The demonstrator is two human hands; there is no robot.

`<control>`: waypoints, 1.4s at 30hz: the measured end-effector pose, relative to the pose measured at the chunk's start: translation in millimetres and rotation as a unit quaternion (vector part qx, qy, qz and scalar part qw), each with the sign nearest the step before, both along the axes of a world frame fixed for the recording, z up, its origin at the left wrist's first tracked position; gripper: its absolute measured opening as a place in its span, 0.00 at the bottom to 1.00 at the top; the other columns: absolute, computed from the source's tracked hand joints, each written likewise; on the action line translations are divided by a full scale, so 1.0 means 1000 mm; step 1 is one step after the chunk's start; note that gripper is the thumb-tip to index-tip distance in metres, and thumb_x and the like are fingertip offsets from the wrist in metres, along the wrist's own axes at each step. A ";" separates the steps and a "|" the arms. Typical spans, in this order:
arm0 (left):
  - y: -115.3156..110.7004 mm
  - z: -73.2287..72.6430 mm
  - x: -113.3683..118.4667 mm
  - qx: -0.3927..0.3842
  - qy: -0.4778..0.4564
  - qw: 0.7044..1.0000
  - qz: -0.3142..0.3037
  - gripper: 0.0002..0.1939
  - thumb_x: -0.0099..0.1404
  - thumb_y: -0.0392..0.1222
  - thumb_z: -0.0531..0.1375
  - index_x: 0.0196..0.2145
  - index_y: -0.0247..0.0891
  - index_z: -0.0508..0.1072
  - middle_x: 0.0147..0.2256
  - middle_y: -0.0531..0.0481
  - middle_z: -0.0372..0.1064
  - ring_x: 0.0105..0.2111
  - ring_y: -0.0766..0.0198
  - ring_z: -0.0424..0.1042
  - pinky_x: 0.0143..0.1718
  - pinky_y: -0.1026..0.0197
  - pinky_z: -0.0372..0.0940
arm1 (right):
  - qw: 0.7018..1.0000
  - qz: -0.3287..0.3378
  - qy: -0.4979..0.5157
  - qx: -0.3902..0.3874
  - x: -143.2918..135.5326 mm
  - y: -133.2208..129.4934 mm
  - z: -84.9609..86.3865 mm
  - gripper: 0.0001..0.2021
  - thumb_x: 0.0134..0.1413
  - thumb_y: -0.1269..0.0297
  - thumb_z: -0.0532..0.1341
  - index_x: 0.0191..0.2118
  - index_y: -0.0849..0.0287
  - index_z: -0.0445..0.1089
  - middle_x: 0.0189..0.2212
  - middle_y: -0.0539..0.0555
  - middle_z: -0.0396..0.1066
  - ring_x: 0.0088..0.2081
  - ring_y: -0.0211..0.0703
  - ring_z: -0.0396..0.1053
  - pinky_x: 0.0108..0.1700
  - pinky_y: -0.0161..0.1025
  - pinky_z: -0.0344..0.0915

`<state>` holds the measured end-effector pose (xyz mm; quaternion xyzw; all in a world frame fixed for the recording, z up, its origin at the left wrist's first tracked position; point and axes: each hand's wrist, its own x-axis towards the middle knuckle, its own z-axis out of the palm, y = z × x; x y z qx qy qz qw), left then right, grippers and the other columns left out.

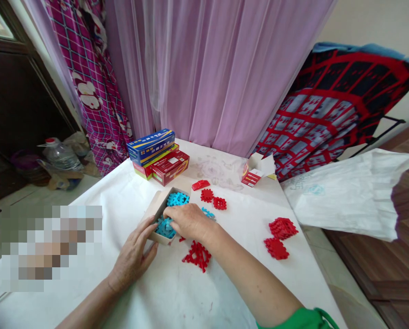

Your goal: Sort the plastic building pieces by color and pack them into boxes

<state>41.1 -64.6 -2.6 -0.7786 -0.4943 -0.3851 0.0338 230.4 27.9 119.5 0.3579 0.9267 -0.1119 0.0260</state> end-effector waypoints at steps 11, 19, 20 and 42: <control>0.001 -0.002 0.001 -0.003 -0.003 1.000 0.003 0.27 0.65 0.34 0.55 0.61 0.40 0.58 0.60 0.38 0.62 0.61 0.55 0.63 0.57 0.52 0.66 | 0.998 -0.052 0.015 0.027 0.002 0.008 0.000 0.14 0.61 0.68 0.57 0.51 0.52 0.70 0.47 0.54 0.75 0.46 0.46 0.72 0.44 0.39 0.64; 0.000 -0.001 0.000 -0.003 -0.005 1.000 0.004 0.28 0.65 0.34 0.55 0.62 0.40 0.57 0.60 0.38 0.62 0.60 0.55 0.64 0.57 0.51 0.66 | 0.992 -0.094 0.081 -0.006 0.007 0.015 -0.002 0.14 0.60 0.66 0.60 0.52 0.52 0.70 0.43 0.51 0.77 0.44 0.44 0.72 0.43 0.38 0.62; 0.000 -0.001 0.000 -0.003 -0.004 1.000 0.005 0.28 0.65 0.34 0.55 0.62 0.40 0.57 0.60 0.38 0.62 0.60 0.55 0.63 0.57 0.51 0.66 | 0.991 -0.098 0.084 -0.018 0.007 0.015 -0.001 0.14 0.59 0.65 0.61 0.51 0.52 0.70 0.40 0.50 0.77 0.42 0.43 0.73 0.42 0.37 0.62; 0.000 -0.001 0.000 -0.004 -0.001 1.000 0.005 0.28 0.65 0.35 0.55 0.62 0.41 0.56 0.60 0.38 0.62 0.60 0.53 0.64 0.56 0.50 0.67 | 0.999 -0.028 0.028 0.013 -0.004 0.007 -0.014 0.07 0.59 0.63 0.62 0.43 0.53 0.73 0.38 0.53 0.77 0.42 0.45 0.72 0.41 0.38 0.60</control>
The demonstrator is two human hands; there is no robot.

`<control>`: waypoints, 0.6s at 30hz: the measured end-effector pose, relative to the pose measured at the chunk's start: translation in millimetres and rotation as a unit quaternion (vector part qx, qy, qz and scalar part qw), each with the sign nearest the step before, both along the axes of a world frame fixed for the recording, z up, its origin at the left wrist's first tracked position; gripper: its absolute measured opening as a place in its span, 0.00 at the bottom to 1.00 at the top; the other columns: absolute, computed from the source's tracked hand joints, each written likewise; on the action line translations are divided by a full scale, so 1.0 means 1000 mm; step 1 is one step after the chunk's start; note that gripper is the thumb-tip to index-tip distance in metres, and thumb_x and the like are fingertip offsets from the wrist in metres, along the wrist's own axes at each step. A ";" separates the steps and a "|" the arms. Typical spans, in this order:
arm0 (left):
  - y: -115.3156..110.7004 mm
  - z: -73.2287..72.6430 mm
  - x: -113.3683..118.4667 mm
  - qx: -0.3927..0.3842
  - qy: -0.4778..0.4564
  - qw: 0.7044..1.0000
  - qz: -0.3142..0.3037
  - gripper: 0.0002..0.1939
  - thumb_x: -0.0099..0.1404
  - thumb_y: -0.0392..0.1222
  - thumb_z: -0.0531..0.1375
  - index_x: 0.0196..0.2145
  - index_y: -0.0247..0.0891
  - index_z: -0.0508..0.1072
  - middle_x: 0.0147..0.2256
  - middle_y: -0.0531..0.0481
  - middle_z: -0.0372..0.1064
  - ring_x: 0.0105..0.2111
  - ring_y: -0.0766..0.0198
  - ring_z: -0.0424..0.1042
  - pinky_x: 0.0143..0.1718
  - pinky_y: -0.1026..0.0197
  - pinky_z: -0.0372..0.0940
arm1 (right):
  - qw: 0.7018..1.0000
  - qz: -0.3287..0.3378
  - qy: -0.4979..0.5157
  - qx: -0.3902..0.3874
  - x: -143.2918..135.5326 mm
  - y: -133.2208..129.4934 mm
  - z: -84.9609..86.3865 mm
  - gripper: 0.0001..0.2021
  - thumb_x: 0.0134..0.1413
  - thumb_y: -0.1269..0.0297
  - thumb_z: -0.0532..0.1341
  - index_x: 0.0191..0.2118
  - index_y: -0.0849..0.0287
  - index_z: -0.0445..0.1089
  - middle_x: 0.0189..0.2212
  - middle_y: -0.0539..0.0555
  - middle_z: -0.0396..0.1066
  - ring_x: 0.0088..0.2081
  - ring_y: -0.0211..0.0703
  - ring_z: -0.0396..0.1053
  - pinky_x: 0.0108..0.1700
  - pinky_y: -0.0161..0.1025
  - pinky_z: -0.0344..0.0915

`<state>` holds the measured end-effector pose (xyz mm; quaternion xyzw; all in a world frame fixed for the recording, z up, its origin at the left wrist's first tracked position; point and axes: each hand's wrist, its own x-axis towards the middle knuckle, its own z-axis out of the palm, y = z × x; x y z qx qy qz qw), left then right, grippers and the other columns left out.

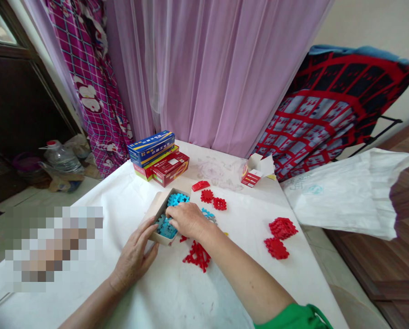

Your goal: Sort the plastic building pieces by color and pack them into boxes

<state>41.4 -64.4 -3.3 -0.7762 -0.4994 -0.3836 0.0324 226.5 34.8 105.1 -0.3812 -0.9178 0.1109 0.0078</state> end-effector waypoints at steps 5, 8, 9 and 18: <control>0.000 -0.001 0.000 -0.006 -0.003 1.000 -0.003 0.28 0.65 0.34 0.55 0.62 0.41 0.57 0.60 0.38 0.62 0.61 0.54 0.63 0.57 0.50 0.66 | 0.999 -0.038 -0.004 0.022 0.005 0.005 0.001 0.07 0.61 0.62 0.61 0.44 0.53 0.73 0.40 0.54 0.76 0.43 0.45 0.71 0.42 0.38 0.61; 0.001 -0.001 0.000 -0.003 -0.004 1.000 -0.003 0.28 0.65 0.34 0.55 0.61 0.39 0.58 0.60 0.38 0.62 0.61 0.54 0.63 0.57 0.51 0.66 | 0.998 -0.051 -0.004 0.024 0.007 0.007 0.002 0.08 0.62 0.62 0.60 0.45 0.53 0.73 0.41 0.54 0.76 0.45 0.45 0.71 0.43 0.38 0.61; 0.001 -0.001 0.000 -0.003 -0.004 1.000 -0.002 0.27 0.65 0.34 0.55 0.61 0.39 0.58 0.60 0.37 0.62 0.61 0.55 0.63 0.57 0.51 0.66 | 0.998 -0.057 -0.004 0.025 0.007 0.007 0.002 0.08 0.62 0.62 0.60 0.45 0.53 0.73 0.41 0.54 0.76 0.45 0.45 0.71 0.43 0.38 0.61; 0.000 0.000 0.000 -0.004 -0.002 1.000 -0.004 0.29 0.65 0.34 0.55 0.63 0.40 0.56 0.61 0.38 0.62 0.61 0.54 0.63 0.57 0.50 0.65 | 0.994 -0.072 0.077 -0.024 0.014 0.015 0.005 0.05 0.56 0.69 0.63 0.39 0.56 0.75 0.40 0.52 0.76 0.42 0.42 0.71 0.44 0.37 0.61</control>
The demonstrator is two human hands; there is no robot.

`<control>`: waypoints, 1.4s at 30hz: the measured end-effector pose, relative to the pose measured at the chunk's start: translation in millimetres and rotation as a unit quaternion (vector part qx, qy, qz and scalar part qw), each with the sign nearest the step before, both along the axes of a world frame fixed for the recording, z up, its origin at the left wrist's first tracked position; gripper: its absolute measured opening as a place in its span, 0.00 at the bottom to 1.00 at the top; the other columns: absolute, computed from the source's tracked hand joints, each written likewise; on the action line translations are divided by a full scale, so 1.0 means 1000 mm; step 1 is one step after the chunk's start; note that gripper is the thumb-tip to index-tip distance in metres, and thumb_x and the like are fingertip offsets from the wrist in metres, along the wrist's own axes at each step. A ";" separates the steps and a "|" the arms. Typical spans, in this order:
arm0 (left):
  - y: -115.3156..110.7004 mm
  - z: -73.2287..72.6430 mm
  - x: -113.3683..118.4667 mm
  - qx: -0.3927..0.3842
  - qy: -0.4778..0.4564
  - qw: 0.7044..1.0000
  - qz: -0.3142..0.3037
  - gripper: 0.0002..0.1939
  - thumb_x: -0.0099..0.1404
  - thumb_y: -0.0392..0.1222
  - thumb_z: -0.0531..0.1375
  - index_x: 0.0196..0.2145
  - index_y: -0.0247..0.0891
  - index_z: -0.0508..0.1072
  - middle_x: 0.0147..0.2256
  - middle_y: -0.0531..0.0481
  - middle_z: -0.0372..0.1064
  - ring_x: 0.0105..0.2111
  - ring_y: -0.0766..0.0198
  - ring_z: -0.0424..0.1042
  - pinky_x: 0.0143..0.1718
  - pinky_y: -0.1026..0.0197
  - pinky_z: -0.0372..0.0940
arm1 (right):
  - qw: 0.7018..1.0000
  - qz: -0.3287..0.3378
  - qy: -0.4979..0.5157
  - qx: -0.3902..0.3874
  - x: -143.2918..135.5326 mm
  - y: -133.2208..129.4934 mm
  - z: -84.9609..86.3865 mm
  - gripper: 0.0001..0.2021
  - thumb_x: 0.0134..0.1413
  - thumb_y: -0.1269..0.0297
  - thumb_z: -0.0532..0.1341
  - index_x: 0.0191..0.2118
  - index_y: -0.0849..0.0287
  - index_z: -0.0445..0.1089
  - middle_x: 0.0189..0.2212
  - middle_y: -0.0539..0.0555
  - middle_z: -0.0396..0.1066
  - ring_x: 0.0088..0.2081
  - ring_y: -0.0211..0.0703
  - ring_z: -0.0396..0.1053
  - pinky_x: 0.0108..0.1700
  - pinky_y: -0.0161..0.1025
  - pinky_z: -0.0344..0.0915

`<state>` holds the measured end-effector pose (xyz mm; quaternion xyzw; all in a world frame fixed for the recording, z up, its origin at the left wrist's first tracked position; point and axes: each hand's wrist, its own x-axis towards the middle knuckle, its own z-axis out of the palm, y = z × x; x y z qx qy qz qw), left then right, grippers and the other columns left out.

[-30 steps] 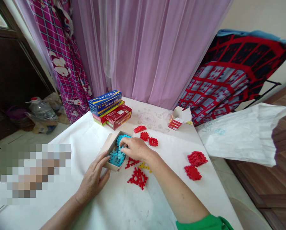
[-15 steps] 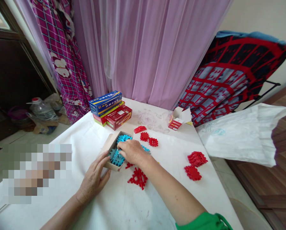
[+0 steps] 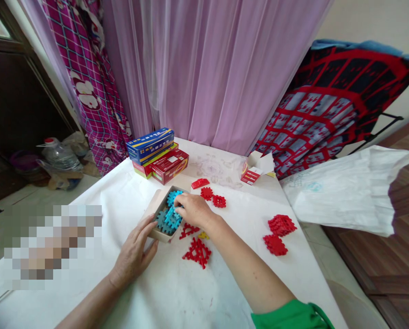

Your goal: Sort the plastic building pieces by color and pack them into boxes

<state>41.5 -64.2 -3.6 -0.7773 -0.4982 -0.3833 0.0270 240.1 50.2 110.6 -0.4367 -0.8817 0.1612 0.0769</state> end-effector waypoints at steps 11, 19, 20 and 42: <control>0.000 0.000 -0.001 -0.010 -0.004 1.000 0.003 0.31 0.65 0.35 0.55 0.65 0.42 0.54 0.61 0.39 0.62 0.61 0.53 0.64 0.57 0.50 0.66 | 0.998 0.033 0.048 0.016 0.001 -0.001 -0.007 0.03 0.54 0.69 0.64 0.36 0.55 0.74 0.36 0.50 0.76 0.39 0.40 0.71 0.42 0.36 0.60; -0.001 0.000 0.000 -0.004 -0.001 1.000 0.004 0.29 0.64 0.34 0.56 0.63 0.41 0.56 0.60 0.38 0.62 0.61 0.54 0.63 0.57 0.51 0.66 | 0.994 -0.034 0.106 -0.011 0.000 -0.002 0.008 0.04 0.50 0.71 0.64 0.32 0.56 0.75 0.32 0.48 0.77 0.36 0.39 0.71 0.39 0.35 0.61; -0.001 0.000 0.000 -0.004 -0.001 1.000 0.004 0.29 0.64 0.34 0.56 0.63 0.41 0.56 0.60 0.38 0.62 0.61 0.54 0.63 0.57 0.51 0.66 | 0.992 -0.036 0.121 -0.030 0.000 -0.002 0.007 0.03 0.50 0.71 0.64 0.31 0.56 0.75 0.31 0.47 0.77 0.35 0.38 0.71 0.39 0.34 0.61; 0.001 0.000 0.000 0.008 -0.002 1.000 0.001 0.28 0.64 0.34 0.55 0.62 0.40 0.57 0.60 0.37 0.62 0.60 0.54 0.65 0.56 0.51 0.67 | 0.976 -0.198 -0.096 0.008 0.090 0.028 -0.013 0.10 0.57 0.67 0.58 0.39 0.53 0.77 0.41 0.51 0.78 0.42 0.44 0.73 0.40 0.36 0.61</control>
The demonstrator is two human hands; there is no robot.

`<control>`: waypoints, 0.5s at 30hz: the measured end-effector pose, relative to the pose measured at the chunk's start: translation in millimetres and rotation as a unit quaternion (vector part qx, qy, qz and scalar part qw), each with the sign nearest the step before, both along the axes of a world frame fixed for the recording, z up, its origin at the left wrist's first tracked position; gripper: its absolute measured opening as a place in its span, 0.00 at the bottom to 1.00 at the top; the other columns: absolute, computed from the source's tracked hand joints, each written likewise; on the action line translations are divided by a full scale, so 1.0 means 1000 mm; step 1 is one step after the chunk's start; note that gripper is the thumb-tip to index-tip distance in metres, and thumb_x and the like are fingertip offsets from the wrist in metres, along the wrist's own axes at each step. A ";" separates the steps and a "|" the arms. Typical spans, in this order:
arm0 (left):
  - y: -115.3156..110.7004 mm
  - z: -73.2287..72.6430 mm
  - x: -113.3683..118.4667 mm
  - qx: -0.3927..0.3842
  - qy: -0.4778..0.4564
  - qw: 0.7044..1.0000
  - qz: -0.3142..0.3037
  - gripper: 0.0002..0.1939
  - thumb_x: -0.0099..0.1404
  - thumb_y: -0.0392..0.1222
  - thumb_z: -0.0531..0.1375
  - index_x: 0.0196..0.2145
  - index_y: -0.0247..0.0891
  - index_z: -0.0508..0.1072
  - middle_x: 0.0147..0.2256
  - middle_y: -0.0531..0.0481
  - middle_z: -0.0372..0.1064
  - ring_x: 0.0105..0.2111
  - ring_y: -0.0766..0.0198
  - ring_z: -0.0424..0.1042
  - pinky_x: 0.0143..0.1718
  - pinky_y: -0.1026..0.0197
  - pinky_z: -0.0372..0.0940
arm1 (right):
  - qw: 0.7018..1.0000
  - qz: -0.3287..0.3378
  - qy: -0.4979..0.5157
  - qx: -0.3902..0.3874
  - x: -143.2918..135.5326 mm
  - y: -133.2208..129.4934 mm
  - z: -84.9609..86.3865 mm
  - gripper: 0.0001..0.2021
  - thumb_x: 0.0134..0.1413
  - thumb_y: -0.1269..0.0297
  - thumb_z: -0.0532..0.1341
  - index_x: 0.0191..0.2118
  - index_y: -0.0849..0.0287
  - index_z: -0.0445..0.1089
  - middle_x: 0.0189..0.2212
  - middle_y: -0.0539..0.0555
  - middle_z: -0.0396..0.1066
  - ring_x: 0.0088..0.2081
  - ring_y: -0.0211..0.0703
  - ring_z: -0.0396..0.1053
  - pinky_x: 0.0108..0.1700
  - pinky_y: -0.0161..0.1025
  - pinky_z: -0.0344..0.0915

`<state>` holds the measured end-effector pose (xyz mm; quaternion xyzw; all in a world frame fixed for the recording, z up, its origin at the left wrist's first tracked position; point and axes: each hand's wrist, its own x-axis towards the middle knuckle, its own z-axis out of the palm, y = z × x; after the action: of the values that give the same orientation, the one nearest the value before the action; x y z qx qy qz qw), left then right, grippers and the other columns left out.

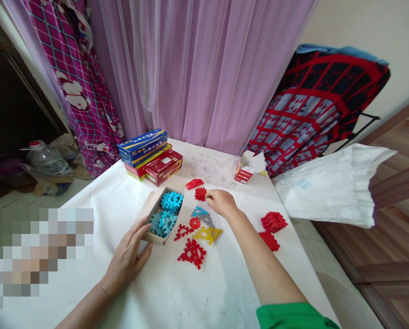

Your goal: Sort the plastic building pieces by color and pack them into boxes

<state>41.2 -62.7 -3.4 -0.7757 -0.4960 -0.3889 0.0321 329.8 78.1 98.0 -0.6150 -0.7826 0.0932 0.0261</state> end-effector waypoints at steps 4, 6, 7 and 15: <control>0.000 0.002 0.001 0.000 0.007 1.000 0.003 0.26 0.65 0.34 0.55 0.60 0.39 0.58 0.60 0.37 0.62 0.60 0.54 0.64 0.56 0.52 0.67 | 0.996 0.045 -0.041 -0.062 -0.005 -0.007 -0.017 0.11 0.55 0.59 0.62 0.43 0.51 0.77 0.41 0.51 0.78 0.43 0.44 0.74 0.38 0.36 0.62; 0.000 0.002 0.001 -0.001 0.011 1.000 0.006 0.25 0.65 0.35 0.55 0.59 0.39 0.59 0.59 0.37 0.63 0.59 0.54 0.65 0.56 0.52 0.67 | 0.996 0.039 -0.058 -0.063 -0.012 -0.010 -0.026 0.12 0.54 0.57 0.63 0.44 0.52 0.76 0.40 0.52 0.78 0.43 0.45 0.74 0.38 0.36 0.62; 0.000 0.003 0.001 0.000 0.012 1.000 0.008 0.25 0.65 0.35 0.55 0.59 0.39 0.59 0.59 0.37 0.63 0.59 0.54 0.65 0.55 0.52 0.68 | 0.995 0.031 -0.067 -0.062 -0.015 -0.010 -0.029 0.12 0.53 0.58 0.64 0.43 0.52 0.76 0.40 0.53 0.78 0.43 0.46 0.74 0.37 0.36 0.62; 0.000 0.002 0.000 0.009 0.020 1.000 0.008 0.24 0.65 0.35 0.55 0.59 0.37 0.59 0.59 0.36 0.63 0.59 0.54 0.65 0.55 0.52 0.68 | 0.992 -0.029 -0.050 -0.108 -0.014 0.007 -0.046 0.12 0.47 0.62 0.67 0.40 0.53 0.76 0.41 0.51 0.77 0.41 0.42 0.72 0.37 0.34 0.61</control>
<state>41.6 -62.6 -1.1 -0.7791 -0.4982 -0.3770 0.0523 316.0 85.2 51.6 -0.6409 -0.7498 0.1454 -0.0774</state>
